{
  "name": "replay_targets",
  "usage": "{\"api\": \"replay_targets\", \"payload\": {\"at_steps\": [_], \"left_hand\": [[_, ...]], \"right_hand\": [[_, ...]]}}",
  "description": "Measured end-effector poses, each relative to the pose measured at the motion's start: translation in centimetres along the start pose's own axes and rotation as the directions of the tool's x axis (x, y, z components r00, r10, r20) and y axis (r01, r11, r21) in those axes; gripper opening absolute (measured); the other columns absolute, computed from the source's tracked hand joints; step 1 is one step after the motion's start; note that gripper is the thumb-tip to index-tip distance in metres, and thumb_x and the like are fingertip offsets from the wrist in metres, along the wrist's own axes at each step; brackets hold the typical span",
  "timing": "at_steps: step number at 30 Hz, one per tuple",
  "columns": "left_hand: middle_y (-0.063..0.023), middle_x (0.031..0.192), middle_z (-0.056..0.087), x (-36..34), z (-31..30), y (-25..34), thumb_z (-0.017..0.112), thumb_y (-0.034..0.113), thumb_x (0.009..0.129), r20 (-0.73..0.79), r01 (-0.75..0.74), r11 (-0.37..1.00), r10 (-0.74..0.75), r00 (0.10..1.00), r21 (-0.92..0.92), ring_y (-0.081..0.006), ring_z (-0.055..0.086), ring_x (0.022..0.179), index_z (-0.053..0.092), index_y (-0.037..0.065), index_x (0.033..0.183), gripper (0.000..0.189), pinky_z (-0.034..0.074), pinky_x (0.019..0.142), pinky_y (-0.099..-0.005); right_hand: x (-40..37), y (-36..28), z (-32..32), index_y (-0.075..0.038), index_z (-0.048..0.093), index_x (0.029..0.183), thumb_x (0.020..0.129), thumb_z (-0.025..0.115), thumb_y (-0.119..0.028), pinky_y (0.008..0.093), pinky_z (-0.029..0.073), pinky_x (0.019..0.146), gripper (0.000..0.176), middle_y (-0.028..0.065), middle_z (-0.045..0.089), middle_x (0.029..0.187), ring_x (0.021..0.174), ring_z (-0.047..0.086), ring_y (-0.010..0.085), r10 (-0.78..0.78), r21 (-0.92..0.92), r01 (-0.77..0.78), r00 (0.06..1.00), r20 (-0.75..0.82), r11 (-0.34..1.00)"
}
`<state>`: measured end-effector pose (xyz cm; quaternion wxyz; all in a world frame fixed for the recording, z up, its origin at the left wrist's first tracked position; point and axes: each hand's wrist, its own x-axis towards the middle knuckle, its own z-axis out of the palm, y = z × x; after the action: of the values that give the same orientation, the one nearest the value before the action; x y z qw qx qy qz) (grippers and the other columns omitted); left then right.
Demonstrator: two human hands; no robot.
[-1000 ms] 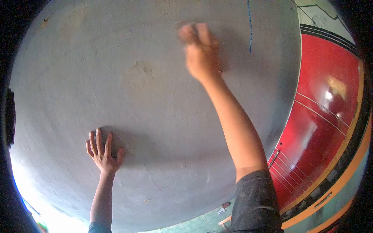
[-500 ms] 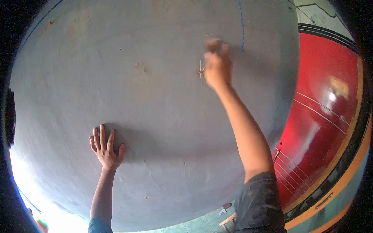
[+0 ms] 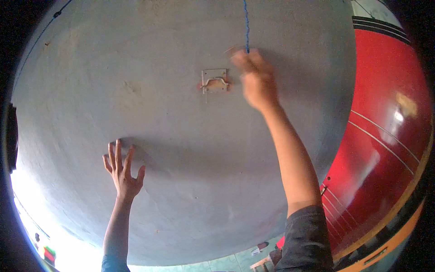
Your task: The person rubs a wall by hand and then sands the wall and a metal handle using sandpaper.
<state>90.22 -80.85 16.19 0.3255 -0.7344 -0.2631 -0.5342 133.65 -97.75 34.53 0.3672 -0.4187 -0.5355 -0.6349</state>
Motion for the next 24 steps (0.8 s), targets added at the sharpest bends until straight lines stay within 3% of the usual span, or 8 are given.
{"api": "replay_targets", "payload": {"at_steps": [1, 3, 7, 9, 13, 17, 22, 24], "left_hand": [[-0.0102, 0.168, 0.021, 0.7, -2.0, 0.8, 0.078, 0.035, 0.084, 0.011, -0.015, 1.0, 0.015, 1.0, 0.013, -0.0358, 0.013, 0.157, 0.042, 0.031, 0.153, 0.078, 0.005, 0.122, -0.0667], [-0.0094, 0.168, 0.021, 1.8, -4.8, 3.1, 0.082, 0.031, 0.081, 0.028, -0.029, 0.999, 0.028, 0.999, 0.027, -0.035, 0.013, 0.157, 0.043, 0.032, 0.152, 0.081, 0.006, 0.122, -0.0674], [-0.0087, 0.168, 0.023, 4.6, -9.5, 9.8, 0.085, 0.031, 0.077, 0.065, -0.048, 0.995, 0.042, 0.997, 0.087, -0.0334, 0.014, 0.157, 0.047, 0.031, 0.15, 0.082, 0.005, 0.122, -0.0673], [-0.0085, 0.168, 0.025, 5.4, -11.2, 12.1, 0.088, 0.035, 0.074, 0.049, -0.045, 0.991, 0.039, 0.998, 0.125, -0.0338, 0.015, 0.157, 0.052, 0.031, 0.147, 0.081, 0.004, 0.121, -0.0677], [-0.0061, 0.168, 0.024, 7.0, -10.9, 15.7, 0.085, 0.039, 0.077, 0.048, -0.069, 0.976, 0.06, 0.997, 0.205, -0.0319, 0.013, 0.157, 0.052, 0.032, 0.147, 0.077, 0.002, 0.121, -0.0688], [-0.0047, 0.169, 0.023, 9.5, -11.3, 17.2, 0.083, 0.039, 0.08, 0.106, 0.002, 0.966, -0.03, 0.994, 0.258, -0.0292, 0.014, 0.157, 0.051, 0.034, 0.147, 0.075, 0.004, 0.122, -0.0672], [-0.0036, 0.168, 0.024, 8.9, -7.9, 16.2, 0.082, 0.039, 0.082, 0.061, 0.105, 0.938, -0.133, 0.989, 0.331, -0.0278, 0.015, 0.157, 0.05, 0.034, 0.149, 0.075, 0.004, 0.123, -0.0654], [-0.0033, 0.168, 0.024, 9.3, -8.0, 15.5, 0.082, 0.039, 0.082, 0.065, 0.13, 0.935, -0.16, 0.985, 0.33, -0.0277, 0.015, 0.157, 0.048, 0.033, 0.15, 0.076, 0.005, 0.123, -0.065]], "right_hand": [[1.0, 1.8, -1.4, -0.023, 0.043, 0.154, 0.096, 0.06, -0.003, 0.0545, 0.038, 0.113, 0.064, 0.0119, 0.056, 0.145, 0.138, 0.05, 0.0356, 0.354, 0.071, -0.351, 0.935, -0.031, 0.934], [1.5, 4.2, -2.5, -0.022, 0.044, 0.154, 0.097, 0.06, -0.004, 0.0556, 0.038, 0.114, 0.062, 0.0128, 0.055, 0.147, 0.135, 0.051, 0.0406, 0.441, -0.207, -0.494, 0.861, -0.256, 0.844], [2.4, -1.1, -7.6, -0.02, 0.05, 0.149, 0.097, 0.059, -0.005, 0.0596, 0.035, 0.114, 0.055, 0.0132, 0.048, 0.155, 0.142, 0.043, 0.0427, -0.013, -0.004, 0.012, 0.999, -0.047, 1.0], [2.6, -0.5, -9.4, -0.021, 0.051, 0.149, 0.097, 0.06, -0.006, 0.0605, 0.034, 0.114, 0.054, 0.0135, 0.047, 0.155, 0.143, 0.042, 0.0432, -0.328, 0.117, 0.321, 0.944, 0.038, 0.94], [3.6, 4.7, -7.9, -0.017, 0.06, 0.139, 0.1, 0.058, -0.01, 0.0573, 0.035, 0.115, 0.04, 0.0062, 0.058, 0.147, 0.141, 0.048, 0.0353, 0.285, -0.016, -0.304, 0.91, -0.3, 0.953], [4.2, -1.8, -8.5, -0.015, 0.061, 0.138, 0.101, 0.057, -0.013, 0.0547, 0.037, 0.114, 0.038, 0.0023, 0.061, 0.144, 0.139, 0.049, 0.0358, -0.423, 0.246, 0.427, 0.903, -0.073, 0.87], [8.9, 3.7, -2.7, -0.009, 0.069, 0.125, 0.093, 0.06, -0.001, 0.0427, 0.046, 0.108, 0.034, 0.0022, 0.067, 0.136, 0.134, 0.055, 0.0321, 0.016, 0.17, 0.068, 0.895, -0.447, 0.983], [8.5, 1.7, -1.7, -0.01, 0.067, 0.126, 0.097, 0.059, -0.009, 0.0475, 0.045, 0.107, 0.03, 0.001, 0.067, 0.135, 0.13, 0.058, 0.0309, -0.118, 0.194, 0.199, 0.924, -0.365, 0.961]]}}
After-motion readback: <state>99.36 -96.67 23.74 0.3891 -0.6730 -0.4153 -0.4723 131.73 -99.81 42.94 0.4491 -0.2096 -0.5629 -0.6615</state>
